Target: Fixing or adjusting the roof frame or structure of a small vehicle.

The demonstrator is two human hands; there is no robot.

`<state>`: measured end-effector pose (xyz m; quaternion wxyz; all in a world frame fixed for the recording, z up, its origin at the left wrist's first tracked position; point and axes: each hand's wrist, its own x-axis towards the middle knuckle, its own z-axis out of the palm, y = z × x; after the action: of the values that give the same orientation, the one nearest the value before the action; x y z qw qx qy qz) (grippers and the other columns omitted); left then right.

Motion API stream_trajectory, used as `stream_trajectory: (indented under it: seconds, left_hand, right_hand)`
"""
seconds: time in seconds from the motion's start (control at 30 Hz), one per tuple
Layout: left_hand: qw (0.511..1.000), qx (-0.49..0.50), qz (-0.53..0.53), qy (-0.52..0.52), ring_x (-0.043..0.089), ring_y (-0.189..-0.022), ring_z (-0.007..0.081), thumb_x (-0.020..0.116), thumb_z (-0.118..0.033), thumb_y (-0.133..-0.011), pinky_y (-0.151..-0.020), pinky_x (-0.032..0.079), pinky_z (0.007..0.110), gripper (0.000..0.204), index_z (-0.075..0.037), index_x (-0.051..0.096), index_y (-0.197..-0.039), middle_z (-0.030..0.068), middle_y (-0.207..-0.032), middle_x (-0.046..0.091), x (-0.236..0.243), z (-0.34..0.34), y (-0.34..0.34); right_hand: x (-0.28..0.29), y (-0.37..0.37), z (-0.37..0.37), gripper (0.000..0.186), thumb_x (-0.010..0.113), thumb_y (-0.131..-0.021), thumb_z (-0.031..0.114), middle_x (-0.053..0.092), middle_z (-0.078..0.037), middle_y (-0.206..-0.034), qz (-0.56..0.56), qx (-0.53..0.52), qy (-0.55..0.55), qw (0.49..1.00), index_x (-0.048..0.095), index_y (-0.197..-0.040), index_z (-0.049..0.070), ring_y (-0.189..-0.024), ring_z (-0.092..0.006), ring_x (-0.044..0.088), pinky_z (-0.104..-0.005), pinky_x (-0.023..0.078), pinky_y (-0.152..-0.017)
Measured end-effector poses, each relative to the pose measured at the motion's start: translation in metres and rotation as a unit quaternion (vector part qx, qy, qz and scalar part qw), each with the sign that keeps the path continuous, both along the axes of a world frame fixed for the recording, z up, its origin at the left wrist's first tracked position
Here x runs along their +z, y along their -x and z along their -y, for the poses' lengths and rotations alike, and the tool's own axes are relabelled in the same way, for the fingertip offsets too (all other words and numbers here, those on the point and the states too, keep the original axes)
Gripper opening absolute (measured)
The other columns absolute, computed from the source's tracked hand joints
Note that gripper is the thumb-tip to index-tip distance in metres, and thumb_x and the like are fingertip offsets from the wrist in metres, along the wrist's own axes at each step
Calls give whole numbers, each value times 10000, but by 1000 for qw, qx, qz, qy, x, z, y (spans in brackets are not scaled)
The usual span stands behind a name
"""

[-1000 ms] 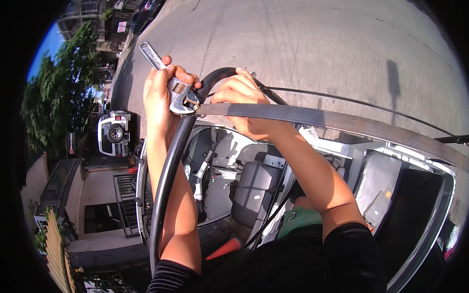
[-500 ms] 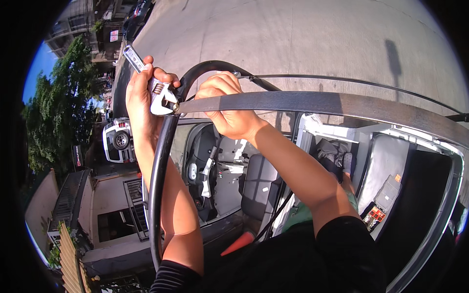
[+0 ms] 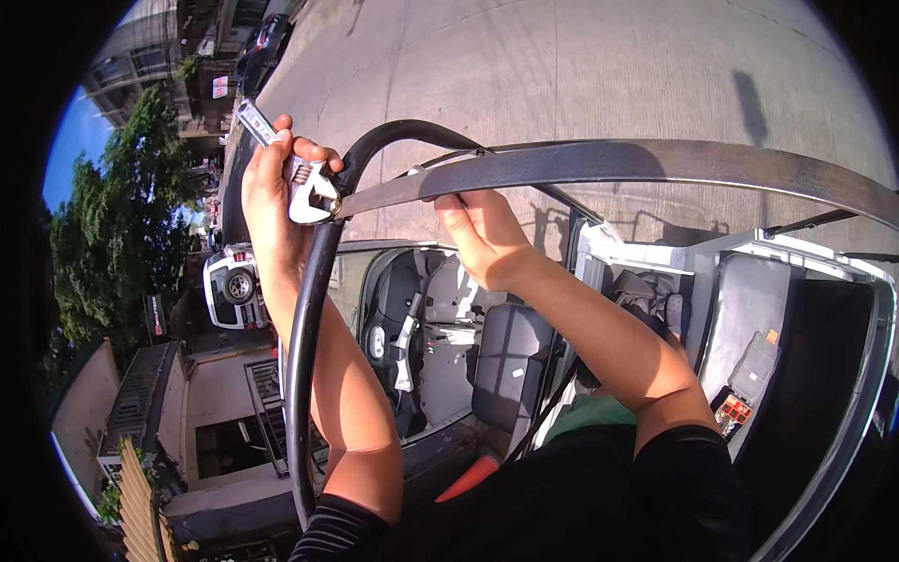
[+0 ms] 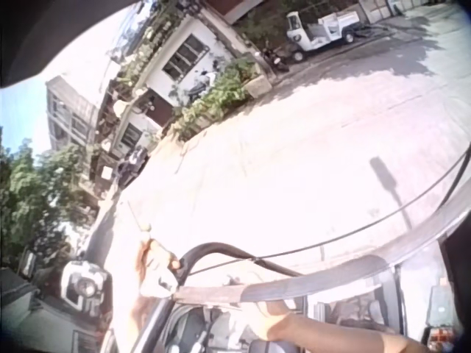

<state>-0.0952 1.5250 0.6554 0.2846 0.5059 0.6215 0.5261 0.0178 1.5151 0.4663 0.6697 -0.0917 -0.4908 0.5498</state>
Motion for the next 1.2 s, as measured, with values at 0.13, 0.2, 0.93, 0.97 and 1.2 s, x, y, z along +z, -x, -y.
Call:
stream_trajectory:
  seconds: [0.13,0.2,0.93,0.97,1.2]
  left_hand:
    - [1000,12,-14,12,696,-646,263,513,-186,-1010,-505,547,323,361,46,430,-1275,156,-765,677,0,2,3]
    - [999,27,-18,12,706,-665,260,527,-197,-1009,-518,551,316,371,49,444,-1274,158,-788,691,1,3,3]
    - [1000,9,-13,9,698,-690,216,582,-210,-1001,-590,574,296,391,44,498,-1286,88,-785,671,1,4,-2]
    - [1000,8,-19,5,700,-676,227,552,-197,-1003,-558,567,296,403,63,460,-1297,121,-778,677,0,3,-1]
    - [999,5,-33,-7,701,-660,239,524,-182,-1003,-531,562,297,433,91,416,-1321,156,-779,689,-1,1,0]
  right_hand:
    - [13,39,52,402,353,-1094,386,418,6,-851,-227,240,150,932,428,-1329,69,-790,-95,398,-254,365,-743]
    - [26,63,60,391,374,-1094,341,428,1,-900,-270,183,134,936,352,-1377,74,-786,-86,385,-237,359,-738]
    - [16,83,-30,183,597,-890,192,591,-94,-963,-187,-81,-96,974,649,-973,37,-960,-270,524,-406,417,-873]
    - [17,81,-32,183,597,-890,192,591,-94,-963,-201,-81,-84,973,649,-973,37,-960,-270,524,-406,417,-873]
    - [3,63,-35,318,747,-781,51,632,-77,-1014,-202,7,-43,978,607,-1064,18,-994,-212,602,-369,468,-890]
